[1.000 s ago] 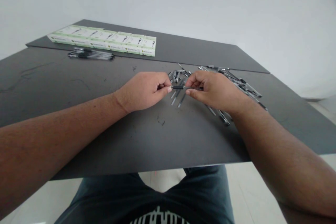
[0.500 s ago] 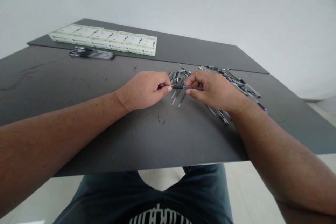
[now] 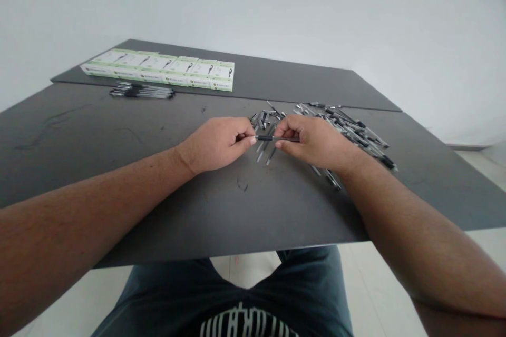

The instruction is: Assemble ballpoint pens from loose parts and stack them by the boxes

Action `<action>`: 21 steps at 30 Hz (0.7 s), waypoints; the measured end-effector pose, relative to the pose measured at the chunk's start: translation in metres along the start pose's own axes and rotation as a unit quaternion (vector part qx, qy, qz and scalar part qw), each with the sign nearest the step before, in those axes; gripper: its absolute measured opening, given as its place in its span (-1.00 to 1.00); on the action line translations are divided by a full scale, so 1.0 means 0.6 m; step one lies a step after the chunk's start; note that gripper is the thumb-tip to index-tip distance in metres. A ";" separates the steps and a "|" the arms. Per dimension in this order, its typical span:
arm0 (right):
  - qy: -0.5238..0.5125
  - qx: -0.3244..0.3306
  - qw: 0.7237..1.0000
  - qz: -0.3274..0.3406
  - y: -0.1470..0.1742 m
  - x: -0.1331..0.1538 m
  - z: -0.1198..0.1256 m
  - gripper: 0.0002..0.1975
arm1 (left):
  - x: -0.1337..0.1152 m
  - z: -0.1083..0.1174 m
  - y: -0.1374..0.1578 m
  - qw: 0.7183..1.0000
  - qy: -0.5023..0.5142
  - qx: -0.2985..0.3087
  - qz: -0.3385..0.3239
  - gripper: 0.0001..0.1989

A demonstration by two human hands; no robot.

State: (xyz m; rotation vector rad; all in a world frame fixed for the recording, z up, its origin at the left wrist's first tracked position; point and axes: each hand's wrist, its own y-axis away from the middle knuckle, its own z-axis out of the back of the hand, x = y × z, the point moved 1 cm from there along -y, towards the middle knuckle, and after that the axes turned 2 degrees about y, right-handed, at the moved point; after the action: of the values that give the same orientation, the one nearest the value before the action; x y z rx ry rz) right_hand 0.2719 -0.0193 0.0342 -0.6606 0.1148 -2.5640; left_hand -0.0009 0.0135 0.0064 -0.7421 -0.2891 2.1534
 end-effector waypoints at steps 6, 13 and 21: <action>0.035 0.018 0.999 0.034 -0.001 0.001 0.003 -0.79 | 0.001 0.001 -0.001 1.000 -0.004 -0.001 0.003 -0.70; 0.034 0.014 0.999 0.023 0.001 0.005 0.003 -0.82 | 0.000 0.001 0.001 1.000 -0.007 0.004 -0.002 -0.68; 0.040 0.014 0.999 0.028 0.000 0.005 0.003 -0.83 | 0.003 0.007 0.002 0.999 -0.032 -0.029 -0.030 -0.69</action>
State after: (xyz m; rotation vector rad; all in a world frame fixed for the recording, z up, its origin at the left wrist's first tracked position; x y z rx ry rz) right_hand 0.2705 -0.0206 0.0370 -0.5362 0.1221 -2.5331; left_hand -0.0051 0.0142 0.0086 -0.6888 -0.4041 2.1223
